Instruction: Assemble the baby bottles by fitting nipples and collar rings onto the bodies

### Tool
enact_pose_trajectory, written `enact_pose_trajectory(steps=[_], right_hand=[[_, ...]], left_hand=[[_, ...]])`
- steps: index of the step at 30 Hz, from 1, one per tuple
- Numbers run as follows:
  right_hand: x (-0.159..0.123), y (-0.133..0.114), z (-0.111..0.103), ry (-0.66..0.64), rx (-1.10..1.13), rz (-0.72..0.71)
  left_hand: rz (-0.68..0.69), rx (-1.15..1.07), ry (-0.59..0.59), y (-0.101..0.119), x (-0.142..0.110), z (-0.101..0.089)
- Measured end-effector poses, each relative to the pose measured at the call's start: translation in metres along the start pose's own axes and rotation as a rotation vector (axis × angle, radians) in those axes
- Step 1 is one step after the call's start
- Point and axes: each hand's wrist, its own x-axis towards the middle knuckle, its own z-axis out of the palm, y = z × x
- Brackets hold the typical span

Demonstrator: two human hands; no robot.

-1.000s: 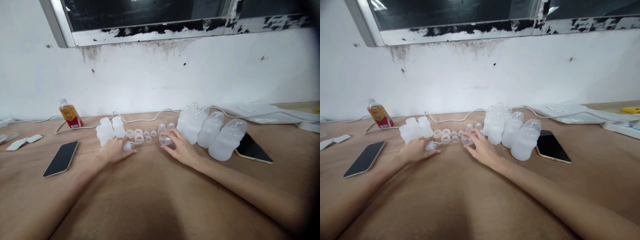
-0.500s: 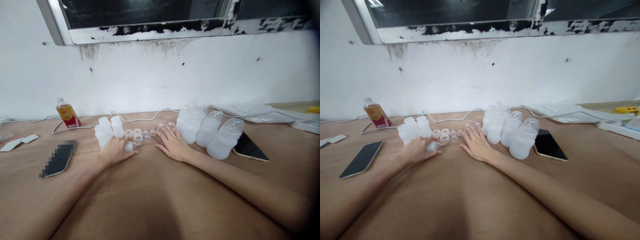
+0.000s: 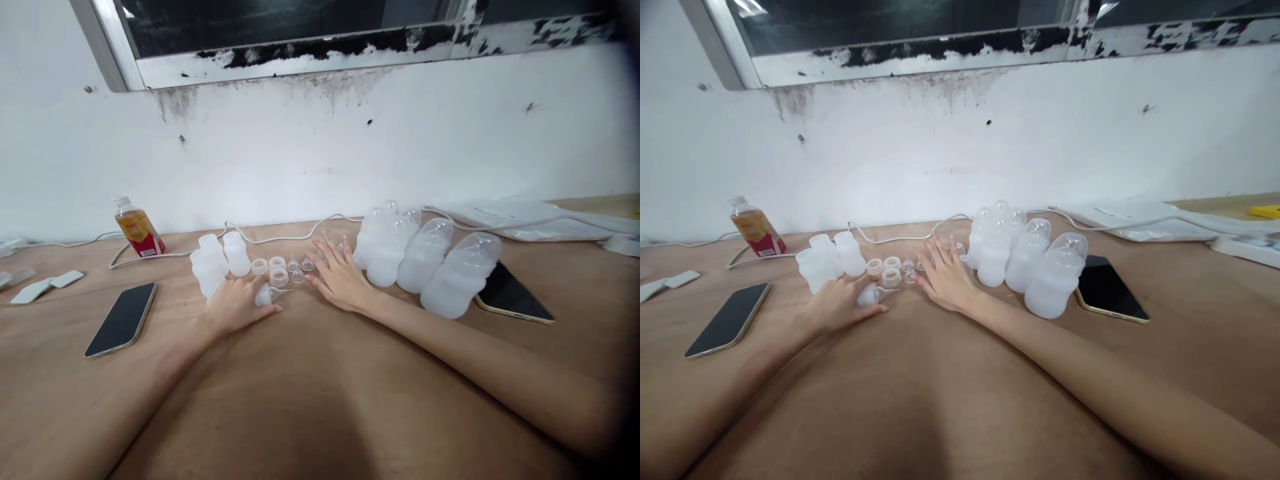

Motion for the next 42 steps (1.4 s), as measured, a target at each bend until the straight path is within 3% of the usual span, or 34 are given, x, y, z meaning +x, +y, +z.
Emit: enact_pose_trajectory(steps=[3, 7, 10, 12, 15, 19, 24, 26, 30, 32, 35, 39, 42], right_hand=[[-0.007, -0.025, -0.012, -0.014, 0.346, -0.009], [-0.015, -0.051, -0.015, -0.244, 0.831, 0.196], [-0.013, -0.048, -0.009, -0.473, 1.078, 0.361], [-0.009, -0.041, -0.006, -0.607, 1.217, 0.390], [-0.004, -0.034, -0.005, -0.660, 1.315, 0.403], [-0.005, -0.035, -0.010, -0.658, 1.277, 0.404], [-0.011, -0.037, -0.017, -0.660, 1.202, 0.226], [-0.012, -0.037, -0.018, -0.564, 1.048, 0.149], [-0.016, -0.042, -0.022, -0.205, 0.572, -0.097], [-0.019, -0.049, -0.028, -0.135, 0.416, -0.178], [-0.025, -0.063, -0.043, -0.097, 0.307, -0.295], [-0.029, -0.072, -0.058, -0.153, 0.152, -0.581], [-0.027, -0.068, -0.056, -0.135, 0.071, -0.592]], left_hand=[[0.043, -0.072, 0.056, 0.014, -0.005, 0.002], [0.158, -0.108, 0.108, 0.028, -0.011, 0.005], [0.241, -0.054, 0.110, 0.023, -0.009, 0.005], [0.266, -0.023, 0.069, 0.014, -0.006, 0.005], [0.294, 0.030, 0.029, 0.005, -0.002, 0.007], [0.322, 0.103, 0.069, 0.009, -0.005, 0.009], [0.398, 0.144, 0.104, 0.016, -0.008, 0.008], [0.414, 0.121, 0.088, 0.015, -0.008, 0.008], [0.338, 0.073, 0.045, 0.010, -0.004, 0.005], [0.300, 0.039, 0.035, 0.007, -0.004, 0.003], [0.375, -0.012, 0.015, 0.007, -0.006, 0.001], [0.501, -0.049, -0.010, 0.011, -0.012, -0.002], [0.445, -0.009, -0.020, 0.013, -0.013, -0.002]])
